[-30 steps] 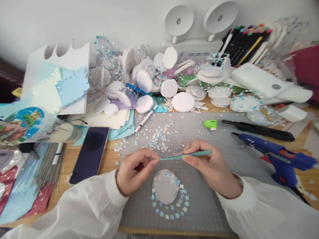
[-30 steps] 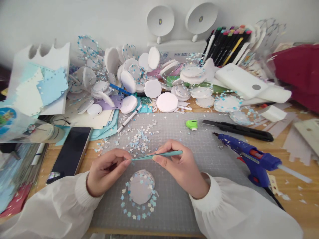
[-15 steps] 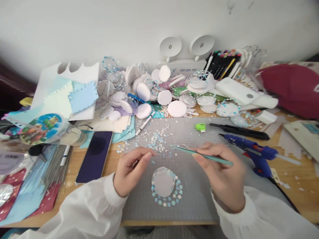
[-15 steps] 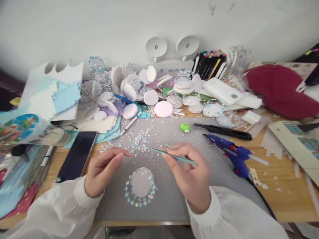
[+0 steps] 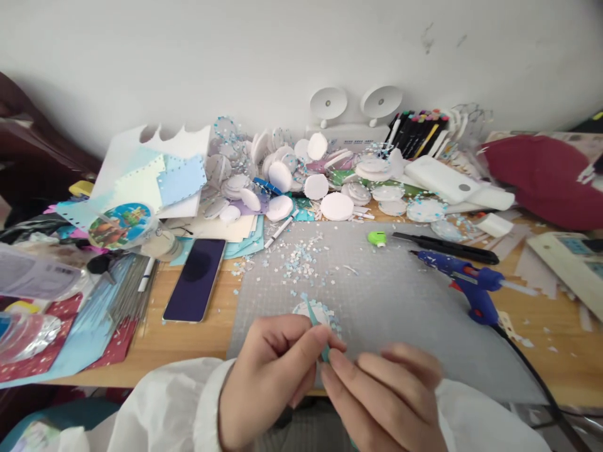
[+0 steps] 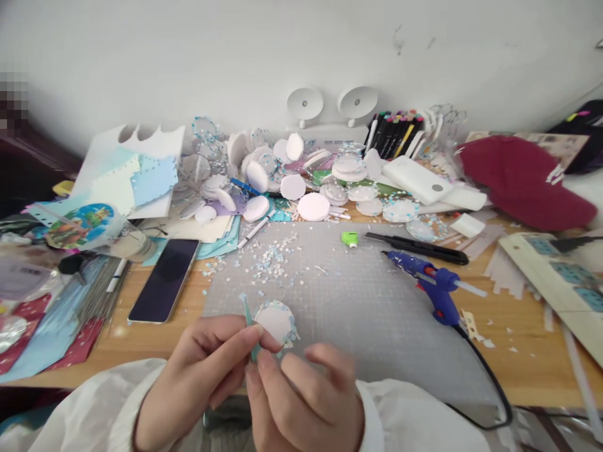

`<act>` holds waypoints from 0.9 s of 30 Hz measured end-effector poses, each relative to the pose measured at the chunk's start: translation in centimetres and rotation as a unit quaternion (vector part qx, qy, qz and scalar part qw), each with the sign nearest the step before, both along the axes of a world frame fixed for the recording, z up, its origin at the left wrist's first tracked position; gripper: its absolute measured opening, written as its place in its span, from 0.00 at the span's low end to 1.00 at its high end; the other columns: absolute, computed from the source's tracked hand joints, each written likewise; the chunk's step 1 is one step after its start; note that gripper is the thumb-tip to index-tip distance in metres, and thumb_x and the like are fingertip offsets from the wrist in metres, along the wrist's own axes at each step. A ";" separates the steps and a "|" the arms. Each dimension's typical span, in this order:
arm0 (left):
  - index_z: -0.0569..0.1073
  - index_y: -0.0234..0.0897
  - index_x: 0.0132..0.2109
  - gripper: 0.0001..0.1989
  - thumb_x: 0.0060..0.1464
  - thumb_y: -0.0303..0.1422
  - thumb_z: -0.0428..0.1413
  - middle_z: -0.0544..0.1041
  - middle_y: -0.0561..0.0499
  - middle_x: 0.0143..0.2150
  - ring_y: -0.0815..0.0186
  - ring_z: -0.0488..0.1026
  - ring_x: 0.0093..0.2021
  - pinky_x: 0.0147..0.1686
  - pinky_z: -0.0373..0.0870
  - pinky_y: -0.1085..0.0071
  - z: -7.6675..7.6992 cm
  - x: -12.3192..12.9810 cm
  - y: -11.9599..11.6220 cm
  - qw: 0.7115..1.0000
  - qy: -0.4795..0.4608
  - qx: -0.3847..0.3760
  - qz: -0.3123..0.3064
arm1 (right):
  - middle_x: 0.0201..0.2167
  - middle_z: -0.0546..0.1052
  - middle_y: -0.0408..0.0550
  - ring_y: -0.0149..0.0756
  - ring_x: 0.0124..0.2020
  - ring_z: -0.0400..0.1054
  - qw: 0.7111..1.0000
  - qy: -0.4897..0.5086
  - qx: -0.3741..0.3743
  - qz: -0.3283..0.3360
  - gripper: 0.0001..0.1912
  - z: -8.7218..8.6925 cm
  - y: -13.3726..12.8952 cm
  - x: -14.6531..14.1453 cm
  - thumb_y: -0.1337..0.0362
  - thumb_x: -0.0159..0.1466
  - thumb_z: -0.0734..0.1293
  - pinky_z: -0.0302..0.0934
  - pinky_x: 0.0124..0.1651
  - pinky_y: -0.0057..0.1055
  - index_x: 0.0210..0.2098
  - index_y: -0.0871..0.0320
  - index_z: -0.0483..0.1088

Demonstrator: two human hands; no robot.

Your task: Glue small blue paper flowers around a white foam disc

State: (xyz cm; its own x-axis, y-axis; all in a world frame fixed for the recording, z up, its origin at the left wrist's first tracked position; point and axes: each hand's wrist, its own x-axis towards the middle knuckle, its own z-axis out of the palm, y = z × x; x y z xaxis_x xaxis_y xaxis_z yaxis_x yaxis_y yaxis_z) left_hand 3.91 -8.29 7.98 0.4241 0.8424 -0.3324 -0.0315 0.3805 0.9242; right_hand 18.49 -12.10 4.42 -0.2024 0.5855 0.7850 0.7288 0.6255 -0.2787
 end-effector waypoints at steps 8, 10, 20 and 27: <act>0.72 0.33 0.27 0.24 0.56 0.51 0.53 0.52 0.61 0.10 0.79 0.44 0.11 0.13 0.41 0.78 -1.5 -2.8 -0.9 0.998 0.032 0.030 0.048 | 0.29 0.73 0.45 0.29 0.28 0.67 0.989 0.067 -0.133 -0.004 0.06 -2.2 1.0 2.9 0.70 0.62 0.65 0.64 0.32 0.26 0.39 0.58 0.68; 0.70 0.34 0.25 0.25 0.55 0.53 0.52 0.52 0.61 0.10 0.79 0.45 0.11 0.12 0.41 0.79 -2.2 -3.8 -1.1 0.997 0.054 0.026 0.053 | 0.25 0.71 0.42 0.28 0.23 0.65 0.944 0.136 -0.300 -0.027 0.03 -3.3 1.1 3.5 0.63 0.65 0.64 0.62 0.26 0.24 0.37 0.56 0.67; 0.64 0.35 0.24 0.27 0.57 0.55 0.48 0.53 0.61 0.13 0.77 0.47 0.12 0.13 0.43 0.78 -4.0 -4.9 -0.9 0.991 0.116 0.024 0.061 | 0.18 0.67 0.41 0.28 0.21 0.63 0.790 0.290 -0.538 0.053 0.17 -4.0 3.1 3.0 0.51 0.63 0.63 0.59 0.24 0.23 0.26 0.58 0.68; 0.63 0.36 0.22 0.26 0.59 0.51 0.47 0.56 0.58 0.15 0.75 0.54 0.15 0.17 0.49 0.76 -5.2 -4.1 1.5 0.990 0.095 0.085 0.057 | 0.17 0.67 0.40 0.29 0.19 0.63 0.857 0.260 -0.445 -0.007 0.15 -3.7 3.4 4.7 0.54 0.63 0.64 0.58 0.21 0.23 0.26 0.57 0.68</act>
